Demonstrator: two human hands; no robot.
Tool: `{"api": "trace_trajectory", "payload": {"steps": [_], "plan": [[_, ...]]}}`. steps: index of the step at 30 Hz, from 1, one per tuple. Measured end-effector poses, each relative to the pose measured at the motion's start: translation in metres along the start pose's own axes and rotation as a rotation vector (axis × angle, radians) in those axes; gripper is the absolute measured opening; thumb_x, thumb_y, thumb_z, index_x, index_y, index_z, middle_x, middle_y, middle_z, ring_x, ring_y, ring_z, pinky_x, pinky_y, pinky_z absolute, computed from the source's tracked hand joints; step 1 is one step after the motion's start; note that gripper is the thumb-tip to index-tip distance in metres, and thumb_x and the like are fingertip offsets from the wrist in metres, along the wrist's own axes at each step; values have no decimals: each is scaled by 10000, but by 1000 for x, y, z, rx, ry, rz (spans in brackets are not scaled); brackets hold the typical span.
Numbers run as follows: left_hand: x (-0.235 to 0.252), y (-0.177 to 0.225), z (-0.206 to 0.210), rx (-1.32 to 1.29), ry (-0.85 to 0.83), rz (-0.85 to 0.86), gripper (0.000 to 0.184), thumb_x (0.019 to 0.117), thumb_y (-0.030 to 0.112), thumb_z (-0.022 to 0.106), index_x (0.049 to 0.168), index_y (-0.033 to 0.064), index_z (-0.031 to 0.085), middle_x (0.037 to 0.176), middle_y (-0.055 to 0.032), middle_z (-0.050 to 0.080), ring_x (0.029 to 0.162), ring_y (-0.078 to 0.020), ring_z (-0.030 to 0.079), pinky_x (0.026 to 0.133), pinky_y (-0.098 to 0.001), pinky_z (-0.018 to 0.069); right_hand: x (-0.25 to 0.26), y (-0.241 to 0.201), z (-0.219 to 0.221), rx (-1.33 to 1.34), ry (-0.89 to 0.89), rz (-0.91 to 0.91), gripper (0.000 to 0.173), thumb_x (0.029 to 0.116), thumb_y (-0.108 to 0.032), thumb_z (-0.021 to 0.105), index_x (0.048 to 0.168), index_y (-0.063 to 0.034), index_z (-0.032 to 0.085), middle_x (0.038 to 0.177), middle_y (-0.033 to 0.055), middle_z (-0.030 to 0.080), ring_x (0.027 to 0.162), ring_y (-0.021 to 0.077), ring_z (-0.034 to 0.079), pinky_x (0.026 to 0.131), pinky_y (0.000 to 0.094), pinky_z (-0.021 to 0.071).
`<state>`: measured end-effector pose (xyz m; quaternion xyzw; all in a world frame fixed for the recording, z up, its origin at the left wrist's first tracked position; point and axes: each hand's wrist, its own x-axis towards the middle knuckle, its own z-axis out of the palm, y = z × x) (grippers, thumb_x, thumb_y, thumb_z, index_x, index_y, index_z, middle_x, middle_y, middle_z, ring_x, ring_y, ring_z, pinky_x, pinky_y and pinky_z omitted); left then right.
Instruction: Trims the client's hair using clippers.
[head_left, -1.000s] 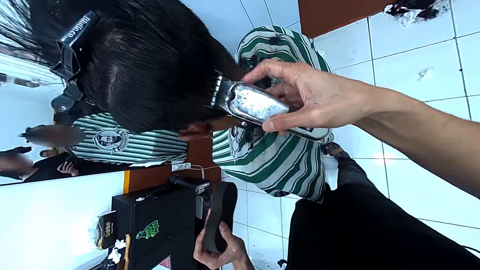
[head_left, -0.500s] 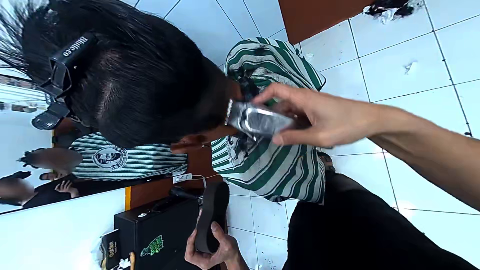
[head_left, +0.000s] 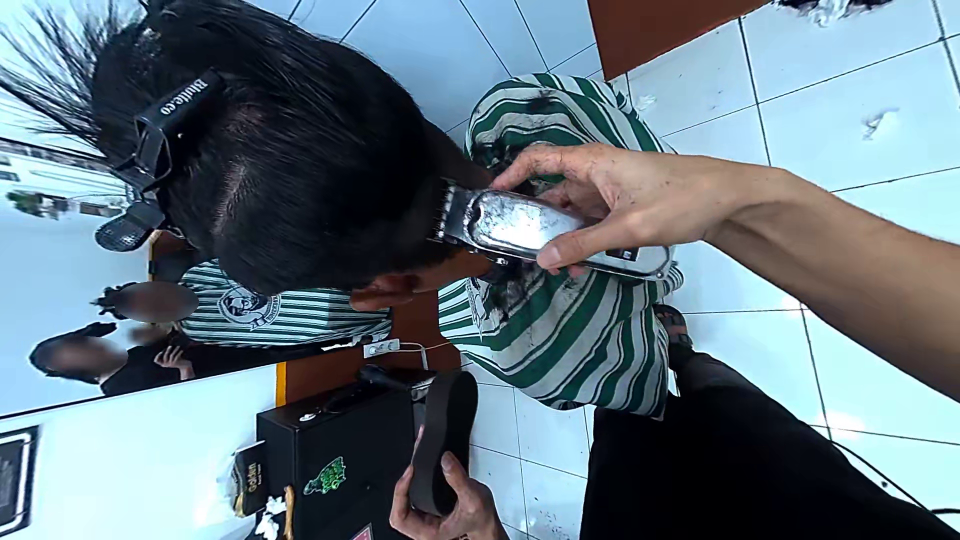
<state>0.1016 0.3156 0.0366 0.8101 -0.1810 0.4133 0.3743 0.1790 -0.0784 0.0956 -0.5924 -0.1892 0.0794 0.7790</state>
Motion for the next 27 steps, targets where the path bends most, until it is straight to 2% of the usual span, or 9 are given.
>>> {"api": "trace_trajectory", "payload": {"steps": [5,12,14,16,18,20,22,24,27], "plan": [[10,-15,4,-44,-21,25,285,962,223,667,1193,111,542,1097,111,671,1074,-6,675,997,-253,564,1,6,3,63,17,-7,601,892,33,689,1429,-83,446,1077,113,726,798,208,755,600,318,649],[25,-32,2,-99,-73,71,284,965,201,659,1200,91,543,1104,98,674,1095,-22,674,1005,-261,563,-1,2,11,69,66,-18,592,901,28,678,1437,-85,452,1047,108,731,783,208,755,602,325,650],[26,-36,4,-110,-87,74,287,969,223,661,1201,100,545,1105,105,673,1092,-14,671,1006,-257,561,2,3,12,76,41,-90,614,905,27,673,1460,-69,426,1066,107,724,794,200,751,612,321,651],[27,-39,5,-127,-89,72,286,965,219,666,1196,101,546,1100,107,672,1086,-12,673,1002,-256,565,1,3,15,-60,-46,-167,611,858,41,695,1420,-51,475,1072,93,715,783,159,728,590,294,633],[30,-42,4,-145,-88,64,293,965,217,664,1201,100,534,1104,109,665,1090,-5,670,1002,-249,562,-14,2,27,-350,-98,-96,549,820,12,768,1331,-90,596,993,34,720,745,96,687,582,269,591],[31,-47,4,-165,-82,61,283,968,213,659,1198,98,540,1104,109,663,1094,-3,668,1000,-247,562,-30,6,42,-540,-39,51,512,881,-81,781,1348,-164,587,1044,4,712,790,61,693,642,260,604],[29,-52,5,-186,-82,62,270,965,216,659,1182,101,545,1090,113,662,1086,1,666,997,-245,562,-38,12,53,-524,139,87,524,900,-99,742,1376,-160,532,1063,10,692,802,42,693,634,226,604],[30,-56,7,-214,-85,66,273,962,217,663,1183,102,550,1090,116,663,1083,4,666,1002,-248,559,-38,7,60,-492,266,146,572,910,-114,729,1415,-168,465,1109,19,674,866,45,695,700,221,605],[30,-63,11,-252,-92,60,269,965,212,660,1183,102,547,1093,110,669,1080,-5,674,1001,-255,564,-33,-3,71,-505,337,221,587,911,-157,751,1420,-174,460,1031,15,676,777,52,673,650,230,580]]}}
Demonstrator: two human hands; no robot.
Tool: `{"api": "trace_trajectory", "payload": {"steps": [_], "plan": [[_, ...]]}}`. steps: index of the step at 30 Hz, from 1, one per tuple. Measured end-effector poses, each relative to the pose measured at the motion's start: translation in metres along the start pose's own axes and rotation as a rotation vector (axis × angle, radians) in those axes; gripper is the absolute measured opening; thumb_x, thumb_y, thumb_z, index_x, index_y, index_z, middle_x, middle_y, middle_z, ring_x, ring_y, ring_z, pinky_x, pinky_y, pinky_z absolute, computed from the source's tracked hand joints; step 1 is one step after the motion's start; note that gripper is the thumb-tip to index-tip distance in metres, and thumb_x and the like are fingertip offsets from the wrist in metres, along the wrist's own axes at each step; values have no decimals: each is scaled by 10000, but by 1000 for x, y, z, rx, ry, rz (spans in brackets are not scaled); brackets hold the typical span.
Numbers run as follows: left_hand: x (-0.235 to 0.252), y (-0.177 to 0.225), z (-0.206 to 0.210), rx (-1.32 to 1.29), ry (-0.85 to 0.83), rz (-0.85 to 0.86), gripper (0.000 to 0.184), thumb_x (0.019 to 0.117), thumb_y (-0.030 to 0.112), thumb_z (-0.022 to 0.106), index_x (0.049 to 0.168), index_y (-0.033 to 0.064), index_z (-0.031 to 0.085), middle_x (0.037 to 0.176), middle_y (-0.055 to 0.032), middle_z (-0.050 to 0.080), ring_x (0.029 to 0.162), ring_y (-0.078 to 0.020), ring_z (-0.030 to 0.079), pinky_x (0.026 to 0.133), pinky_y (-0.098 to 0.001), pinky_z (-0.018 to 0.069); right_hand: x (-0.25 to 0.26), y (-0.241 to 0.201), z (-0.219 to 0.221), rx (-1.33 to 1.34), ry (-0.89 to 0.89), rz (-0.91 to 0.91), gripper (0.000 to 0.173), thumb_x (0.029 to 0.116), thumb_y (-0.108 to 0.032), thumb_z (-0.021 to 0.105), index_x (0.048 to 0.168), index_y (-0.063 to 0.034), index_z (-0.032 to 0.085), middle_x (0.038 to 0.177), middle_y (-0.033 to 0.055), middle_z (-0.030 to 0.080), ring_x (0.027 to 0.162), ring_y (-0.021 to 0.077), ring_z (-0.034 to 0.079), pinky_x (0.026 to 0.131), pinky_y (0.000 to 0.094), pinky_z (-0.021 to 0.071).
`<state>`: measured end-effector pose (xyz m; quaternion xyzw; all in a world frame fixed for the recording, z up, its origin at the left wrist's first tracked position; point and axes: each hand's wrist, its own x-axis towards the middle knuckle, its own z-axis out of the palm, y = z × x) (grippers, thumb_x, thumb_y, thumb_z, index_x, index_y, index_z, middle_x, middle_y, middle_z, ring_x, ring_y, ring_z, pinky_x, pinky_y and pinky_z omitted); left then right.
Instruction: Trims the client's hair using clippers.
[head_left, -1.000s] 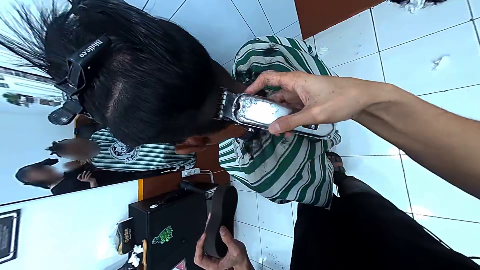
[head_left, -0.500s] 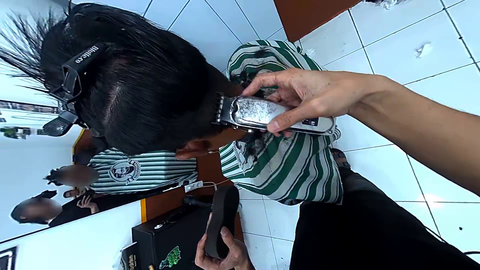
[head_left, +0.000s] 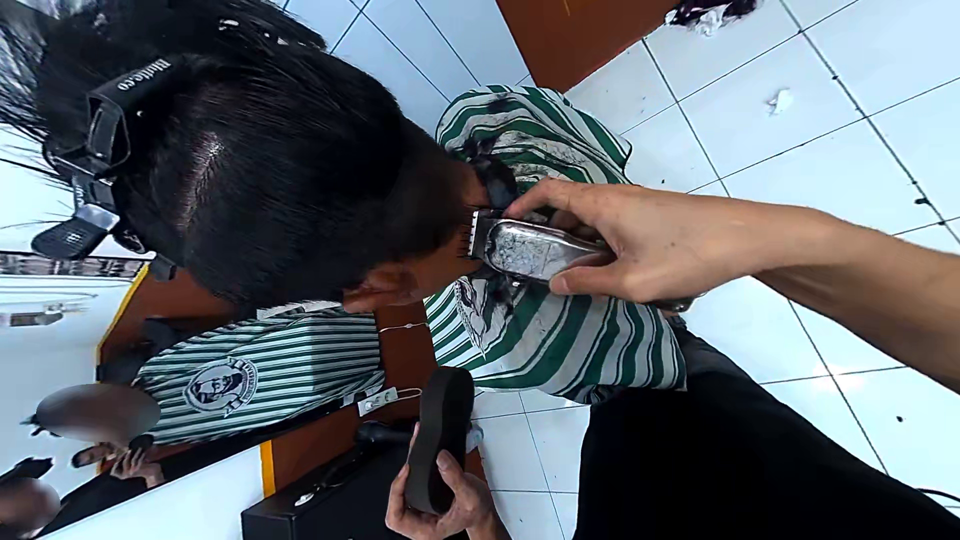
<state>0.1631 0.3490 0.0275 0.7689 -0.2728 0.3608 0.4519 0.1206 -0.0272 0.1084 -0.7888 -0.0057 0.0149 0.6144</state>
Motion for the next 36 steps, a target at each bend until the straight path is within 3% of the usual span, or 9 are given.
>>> {"api": "trace_trajectory", "payload": {"steps": [4,7,10,14,22,26,30,36], "plan": [[1,-6,1,-11,9,-3,269,959,207,659,1172,92,542,1072,109,665,1067,2,671,991,-242,563,4,-10,7,109,26,-19,603,898,-94,751,1424,-120,456,1019,59,674,694,74,684,567,236,598],[1,-13,-2,-16,2,2,268,966,199,654,1182,87,541,1092,100,667,1079,-8,673,999,-253,564,9,-8,6,270,16,-47,607,898,-36,746,1428,-105,459,1025,83,711,706,122,726,530,257,618],[2,-16,-3,-38,-6,-2,279,970,205,665,1195,95,542,1109,104,669,1089,-10,670,1004,-255,562,11,-2,4,403,-21,-120,591,910,9,709,1430,-103,452,1104,98,710,769,165,747,576,291,645],[4,-21,-8,-48,-12,-10,269,958,176,658,1191,97,550,1101,102,667,1088,-18,670,1013,-274,560,10,4,7,369,-34,-75,586,898,-9,718,1425,-88,474,1041,98,726,729,159,744,548,288,636],[8,-24,-7,-44,-19,-3,274,962,178,646,1200,98,536,1106,105,657,1104,-9,660,1009,-250,553,13,-2,10,518,-15,-52,597,906,40,691,1436,-104,456,1080,125,718,768,215,756,574,331,651],[8,-21,-3,-40,-24,-7,273,959,194,663,1183,88,548,1089,105,653,1071,9,661,989,-231,558,13,3,25,710,-27,-234,639,901,27,639,1471,-71,367,1068,140,692,808,228,746,610,344,656],[11,-19,-2,-27,-25,-5,277,964,180,644,1195,80,531,1095,96,658,1085,-4,666,998,-245,558,-8,2,55,536,5,-8,601,897,15,699,1434,-133,473,963,105,715,657,157,717,527,272,613],[9,-13,2,-17,-15,-17,284,967,196,644,1191,66,530,1083,94,658,1073,2,668,987,-236,560,-5,-3,50,654,96,48,608,908,31,692,1436,-134,442,1023,124,704,711,190,740,531,304,636]]}}
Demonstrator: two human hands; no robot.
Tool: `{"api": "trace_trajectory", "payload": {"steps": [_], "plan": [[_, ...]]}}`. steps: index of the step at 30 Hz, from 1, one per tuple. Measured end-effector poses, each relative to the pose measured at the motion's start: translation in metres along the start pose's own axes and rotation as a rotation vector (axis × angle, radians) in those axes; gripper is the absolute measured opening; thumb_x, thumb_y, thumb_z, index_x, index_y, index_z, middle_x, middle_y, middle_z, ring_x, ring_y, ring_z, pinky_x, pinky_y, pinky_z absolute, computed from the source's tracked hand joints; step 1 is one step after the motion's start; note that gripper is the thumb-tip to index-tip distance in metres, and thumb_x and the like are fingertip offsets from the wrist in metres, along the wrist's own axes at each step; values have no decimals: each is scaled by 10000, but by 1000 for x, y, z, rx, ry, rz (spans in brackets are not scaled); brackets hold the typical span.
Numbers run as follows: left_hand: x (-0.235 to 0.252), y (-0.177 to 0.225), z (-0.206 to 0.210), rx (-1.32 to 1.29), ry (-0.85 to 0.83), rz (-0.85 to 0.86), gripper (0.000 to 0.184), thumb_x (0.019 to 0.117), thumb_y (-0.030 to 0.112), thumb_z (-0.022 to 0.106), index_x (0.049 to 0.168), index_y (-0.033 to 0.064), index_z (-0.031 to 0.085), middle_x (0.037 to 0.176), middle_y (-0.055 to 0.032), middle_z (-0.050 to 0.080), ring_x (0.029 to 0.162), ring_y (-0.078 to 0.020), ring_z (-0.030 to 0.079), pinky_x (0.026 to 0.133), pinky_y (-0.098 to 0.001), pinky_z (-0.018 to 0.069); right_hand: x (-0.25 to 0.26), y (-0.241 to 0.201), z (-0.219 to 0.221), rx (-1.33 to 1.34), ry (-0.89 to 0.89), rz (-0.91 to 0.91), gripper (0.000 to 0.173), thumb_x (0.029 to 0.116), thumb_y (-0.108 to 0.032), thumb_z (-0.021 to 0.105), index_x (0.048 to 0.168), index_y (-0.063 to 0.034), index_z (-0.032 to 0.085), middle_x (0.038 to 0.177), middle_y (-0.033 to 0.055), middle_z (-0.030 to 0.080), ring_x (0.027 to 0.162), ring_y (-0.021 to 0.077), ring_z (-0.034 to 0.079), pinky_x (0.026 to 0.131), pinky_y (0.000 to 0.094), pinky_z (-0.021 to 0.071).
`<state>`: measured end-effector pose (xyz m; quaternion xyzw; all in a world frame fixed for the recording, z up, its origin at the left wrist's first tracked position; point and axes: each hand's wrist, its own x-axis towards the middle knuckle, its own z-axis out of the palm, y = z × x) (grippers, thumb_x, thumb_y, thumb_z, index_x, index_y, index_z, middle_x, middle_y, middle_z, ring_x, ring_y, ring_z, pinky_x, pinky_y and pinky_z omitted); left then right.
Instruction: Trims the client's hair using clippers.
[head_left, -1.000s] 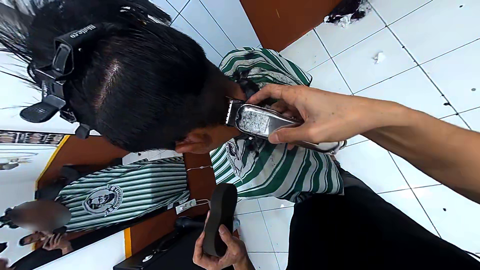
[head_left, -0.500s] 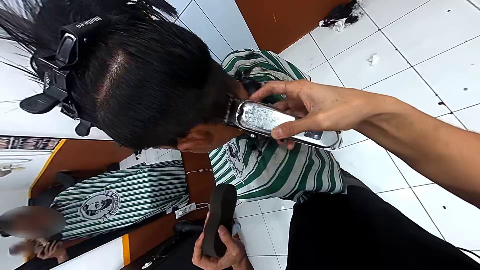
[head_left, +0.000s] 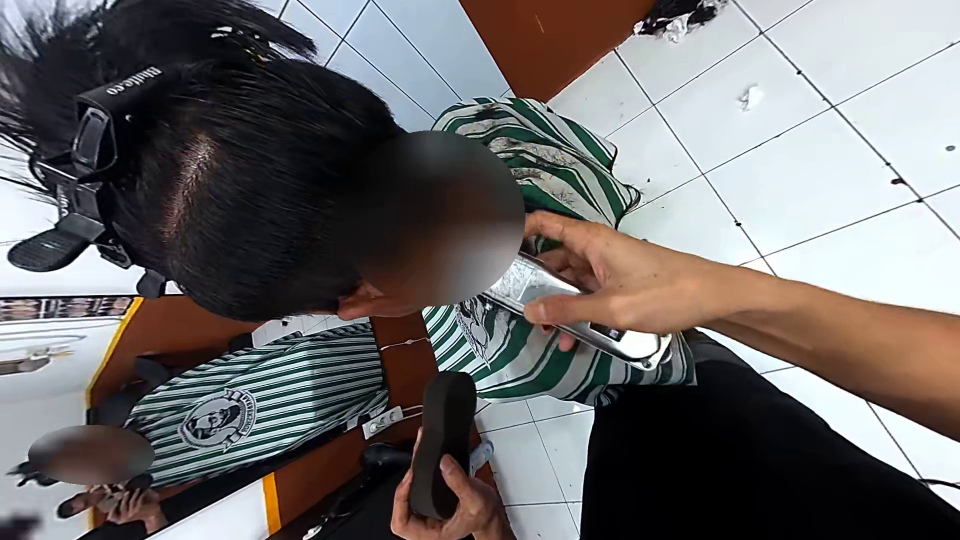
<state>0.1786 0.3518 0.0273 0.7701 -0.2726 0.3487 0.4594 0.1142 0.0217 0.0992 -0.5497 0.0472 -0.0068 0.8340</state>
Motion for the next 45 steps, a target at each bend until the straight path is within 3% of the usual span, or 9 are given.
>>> {"api": "trace_trajectory", "payload": {"steps": [11,15,21,26,29,33,37,42,45], "plan": [[-6,7,0,22,-2,-14,302,957,166,658,1209,70,524,1099,107,659,1087,10,664,1009,-237,553,18,-15,-27,227,-149,-3,604,956,51,618,1484,-130,387,1068,154,696,793,235,753,599,332,645],[-7,7,-1,42,4,-14,293,960,181,650,1202,70,527,1100,99,659,1087,13,659,998,-225,552,27,-22,-34,239,-208,-77,575,949,53,592,1467,-90,385,1059,158,695,797,265,754,595,389,660],[-8,7,1,27,11,-21,293,958,183,662,1193,74,525,1089,103,665,1087,3,667,1000,-234,557,23,-14,-33,-22,-161,-94,624,905,22,669,1462,-105,418,1072,128,706,771,204,750,582,317,650],[-8,5,2,17,15,-17,291,953,158,657,1207,82,538,1105,110,662,1085,14,661,991,-220,555,29,-23,-28,-97,-162,-283,605,903,20,669,1445,-62,413,1126,102,682,778,164,739,578,290,646],[-9,2,-1,4,14,-17,282,952,157,658,1199,91,538,1104,111,669,1089,6,667,996,-232,560,26,-17,-25,-192,-106,-231,605,880,1,700,1428,-83,458,1080,90,714,722,143,734,534,264,626],[-8,-2,1,-22,5,-4,294,951,172,670,1204,101,539,1110,114,674,1083,4,670,995,-230,560,29,-31,-18,-229,-117,-323,601,900,-2,692,1436,-62,428,1104,87,693,751,131,731,550,257,633],[-7,-6,-2,-35,7,7,295,960,171,662,1216,90,538,1130,97,670,1106,-14,668,1001,-241,560,24,-26,-17,-307,-70,-251,594,876,-26,721,1413,-87,475,1080,76,710,726,120,729,540,249,624],[-8,-11,-1,-74,-2,9,295,964,183,659,1224,114,537,1139,111,675,1109,-11,668,1004,-245,561,28,-39,-8,-319,-77,-337,601,892,-18,698,1436,-64,444,1086,83,700,737,118,725,542,244,625],[-10,-15,-1,-89,-7,2,297,964,189,663,1230,130,544,1156,114,669,1118,-14,665,998,-243,564,23,-33,-7,-348,-35,-282,587,884,-31,712,1416,-68,467,1070,80,701,721,117,725,532,252,625]]}}
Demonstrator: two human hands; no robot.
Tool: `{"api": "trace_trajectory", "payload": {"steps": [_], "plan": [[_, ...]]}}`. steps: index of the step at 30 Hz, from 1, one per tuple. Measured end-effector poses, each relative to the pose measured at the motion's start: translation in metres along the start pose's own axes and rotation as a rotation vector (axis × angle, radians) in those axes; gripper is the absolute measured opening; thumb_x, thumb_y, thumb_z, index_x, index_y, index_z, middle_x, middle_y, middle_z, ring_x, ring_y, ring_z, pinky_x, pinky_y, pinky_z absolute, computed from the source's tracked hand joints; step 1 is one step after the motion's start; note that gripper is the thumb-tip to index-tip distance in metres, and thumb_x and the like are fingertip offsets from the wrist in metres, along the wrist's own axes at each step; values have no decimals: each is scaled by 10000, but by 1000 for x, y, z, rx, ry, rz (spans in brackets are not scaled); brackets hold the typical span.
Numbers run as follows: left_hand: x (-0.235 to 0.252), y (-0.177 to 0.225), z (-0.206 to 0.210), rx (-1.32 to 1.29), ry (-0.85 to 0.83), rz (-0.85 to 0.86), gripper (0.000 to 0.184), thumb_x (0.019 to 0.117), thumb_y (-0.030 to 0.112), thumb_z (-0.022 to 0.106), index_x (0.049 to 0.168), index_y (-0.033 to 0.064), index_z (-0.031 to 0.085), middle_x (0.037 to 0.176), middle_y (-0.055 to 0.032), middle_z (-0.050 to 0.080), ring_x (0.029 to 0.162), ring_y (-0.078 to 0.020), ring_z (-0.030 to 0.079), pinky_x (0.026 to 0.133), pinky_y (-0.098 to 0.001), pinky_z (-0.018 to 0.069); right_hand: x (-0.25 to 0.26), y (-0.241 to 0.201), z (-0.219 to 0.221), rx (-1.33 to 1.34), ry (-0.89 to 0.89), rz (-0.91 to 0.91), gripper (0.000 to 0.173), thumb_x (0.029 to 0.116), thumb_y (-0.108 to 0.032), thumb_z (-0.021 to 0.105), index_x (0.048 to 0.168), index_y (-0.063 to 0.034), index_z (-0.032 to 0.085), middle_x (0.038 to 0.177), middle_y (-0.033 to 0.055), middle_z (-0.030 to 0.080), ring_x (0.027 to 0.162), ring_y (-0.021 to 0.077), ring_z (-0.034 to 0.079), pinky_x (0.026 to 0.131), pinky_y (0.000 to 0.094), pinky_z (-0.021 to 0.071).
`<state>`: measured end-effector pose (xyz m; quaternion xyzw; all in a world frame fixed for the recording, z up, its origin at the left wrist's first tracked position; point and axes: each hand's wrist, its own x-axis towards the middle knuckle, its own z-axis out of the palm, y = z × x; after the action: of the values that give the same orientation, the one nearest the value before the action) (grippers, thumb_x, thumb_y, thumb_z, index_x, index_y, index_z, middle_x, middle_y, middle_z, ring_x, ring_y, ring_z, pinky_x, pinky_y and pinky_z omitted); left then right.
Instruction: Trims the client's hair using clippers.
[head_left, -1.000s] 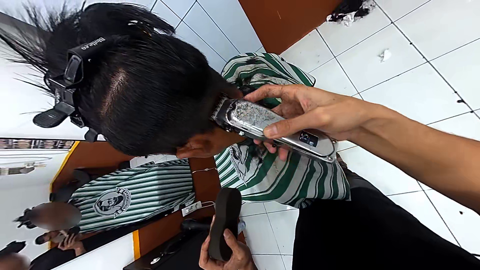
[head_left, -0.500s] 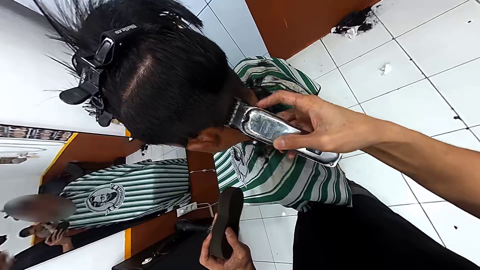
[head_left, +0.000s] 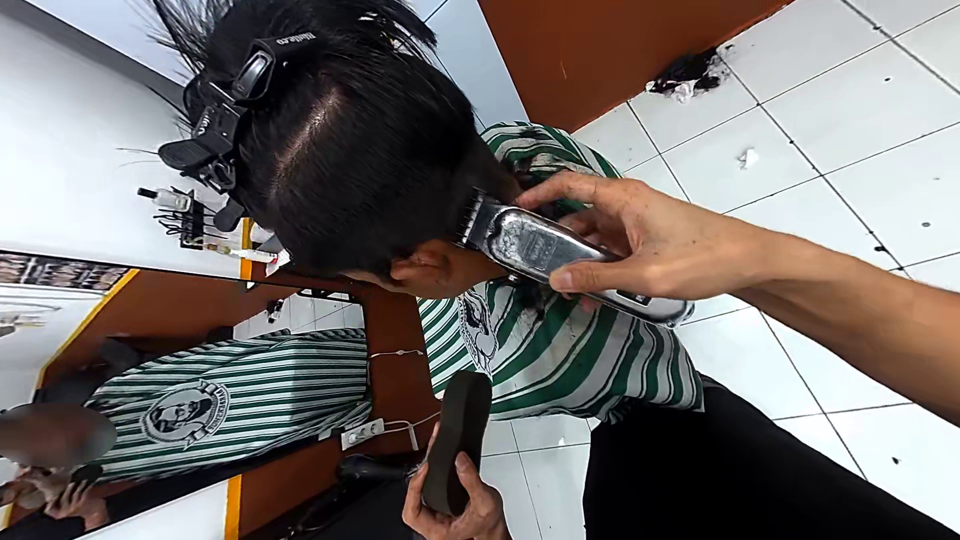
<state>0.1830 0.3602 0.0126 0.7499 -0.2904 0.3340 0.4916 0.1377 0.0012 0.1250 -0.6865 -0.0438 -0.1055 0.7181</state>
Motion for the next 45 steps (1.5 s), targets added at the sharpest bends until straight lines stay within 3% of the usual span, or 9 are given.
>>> {"api": "trace_trajectory", "payload": {"steps": [9,15,19,21,37,39,42,43,45], "plan": [[0,-9,-2,-70,-7,-2,317,960,192,670,1247,159,542,1178,111,681,1134,-44,675,1008,-276,572,3,-16,13,3,49,43,591,891,-28,715,1424,-67,464,1085,101,710,726,158,738,529,283,635],[2,-18,-3,-120,-22,6,314,963,201,666,1250,167,543,1186,111,684,1139,-52,677,1008,-281,574,3,-22,22,-44,81,36,586,885,-10,712,1415,-70,470,1067,80,694,721,135,732,508,275,628],[4,-25,-3,-143,-31,5,315,968,188,656,1258,157,536,1194,103,682,1138,-53,677,1008,-280,574,8,-31,27,-66,117,-4,611,907,-30,710,1452,-68,438,1118,83,700,767,133,738,554,258,639],[6,-28,-5,-152,-27,9,314,969,187,654,1261,160,541,1193,108,685,1142,-54,676,1007,-282,574,5,-29,30,-72,127,32,606,891,-22,710,1437,-78,452,1087,90,700,723,146,735,512,280,633],[12,-57,-14,-219,-71,-4,325,963,217,674,1257,171,544,1182,119,679,1136,-47,676,992,-271,579,4,-35,57,-149,238,14,580,893,-26,724,1413,-68,470,1081,74,697,720,121,727,526,251,626],[13,-59,-14,-219,-77,-1,325,960,224,681,1254,177,553,1181,123,679,1134,-48,678,992,-273,581,8,-38,61,-111,268,-35,588,907,-30,720,1430,-55,453,1094,73,703,767,126,738,578,254,642],[18,-58,-16,-234,-89,13,329,960,229,680,1261,187,555,1196,125,676,1133,-42,676,995,-269,578,1,-22,66,47,263,-205,636,929,-32,642,1483,-41,331,1087,108,689,807,179,731,612,295,649],[20,-58,-16,-231,-90,16,324,965,228,676,1260,183,552,1197,124,674,1134,-38,673,996,-264,574,-11,-14,68,95,286,-148,627,928,-40,625,1483,-74,335,1037,101,694,758,171,720,577,281,634],[24,-58,-18,-221,-87,8,321,959,209,679,1254,177,557,1189,119,678,1137,-49,677,1000,-275,576,-36,-1,69,146,362,146,595,895,-74,640,1437,-158,410,938,98,713,626,165,697,488,266,592]]}}
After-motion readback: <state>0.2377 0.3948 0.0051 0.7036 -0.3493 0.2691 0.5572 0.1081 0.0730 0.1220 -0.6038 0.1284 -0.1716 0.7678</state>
